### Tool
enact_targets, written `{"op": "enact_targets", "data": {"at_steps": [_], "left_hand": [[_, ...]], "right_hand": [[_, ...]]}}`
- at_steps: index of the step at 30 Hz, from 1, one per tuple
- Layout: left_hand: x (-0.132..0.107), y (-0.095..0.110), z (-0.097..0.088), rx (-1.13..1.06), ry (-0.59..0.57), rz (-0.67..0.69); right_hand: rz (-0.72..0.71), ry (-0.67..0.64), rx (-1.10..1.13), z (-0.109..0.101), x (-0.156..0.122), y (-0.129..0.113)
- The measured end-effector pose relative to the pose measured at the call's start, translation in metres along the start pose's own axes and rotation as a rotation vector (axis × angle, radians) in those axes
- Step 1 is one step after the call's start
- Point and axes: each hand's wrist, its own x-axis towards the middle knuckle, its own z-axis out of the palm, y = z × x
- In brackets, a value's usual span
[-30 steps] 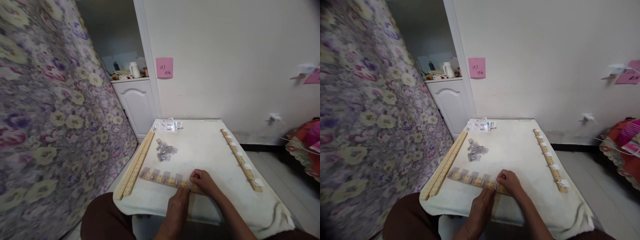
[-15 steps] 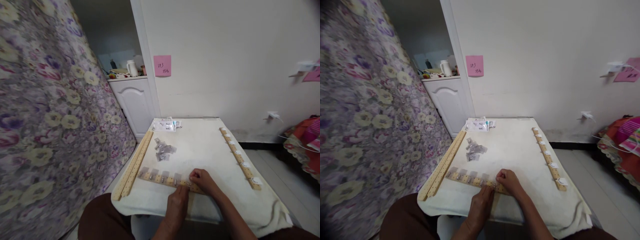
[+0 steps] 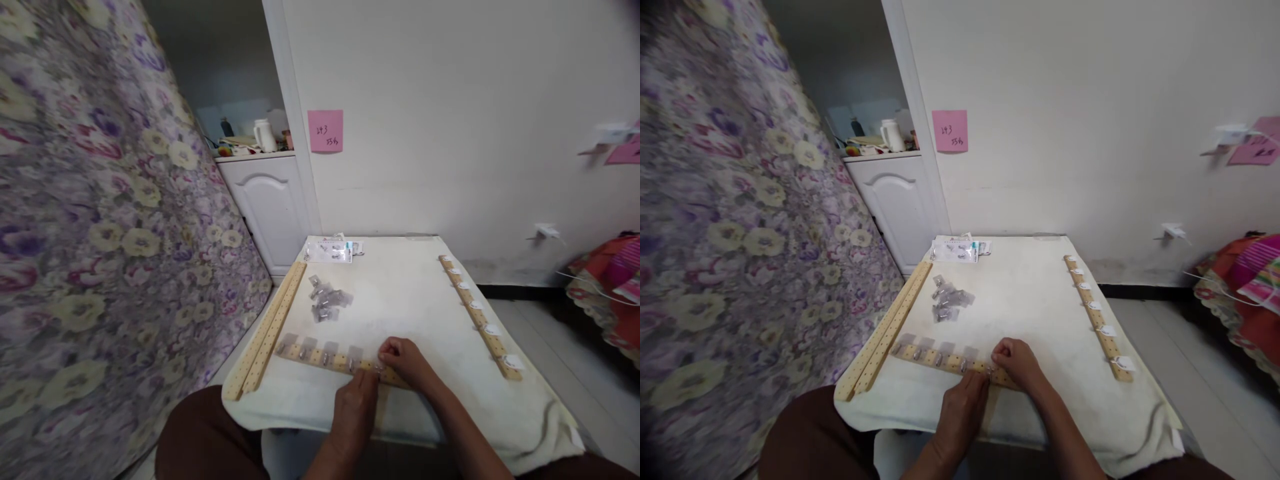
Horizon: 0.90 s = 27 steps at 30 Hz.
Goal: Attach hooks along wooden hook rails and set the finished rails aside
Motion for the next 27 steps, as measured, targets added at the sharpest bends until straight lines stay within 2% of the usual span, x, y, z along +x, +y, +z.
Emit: {"op": "enact_targets", "data": {"at_steps": [5,11,22,27], "left_hand": [[0.0,0.0,0.0,0.034,0.007,0.009],[0.0,0.001,-0.004,0.035,0.008,0.014],[0.0,-0.002,-0.001,0.08,0.007,0.025],[0.0,-0.003,-0.002,0.051,-0.009,0.024]], "right_hand": [[-0.031,-0.03,-0.035,-0.003,-0.002,-0.002],[-0.002,-0.039,-0.06,-0.001,0.0,0.006],[0.042,-0.033,-0.003,0.004,0.004,0.013],[0.017,-0.065,0.029,0.004,0.004,0.016]]}}
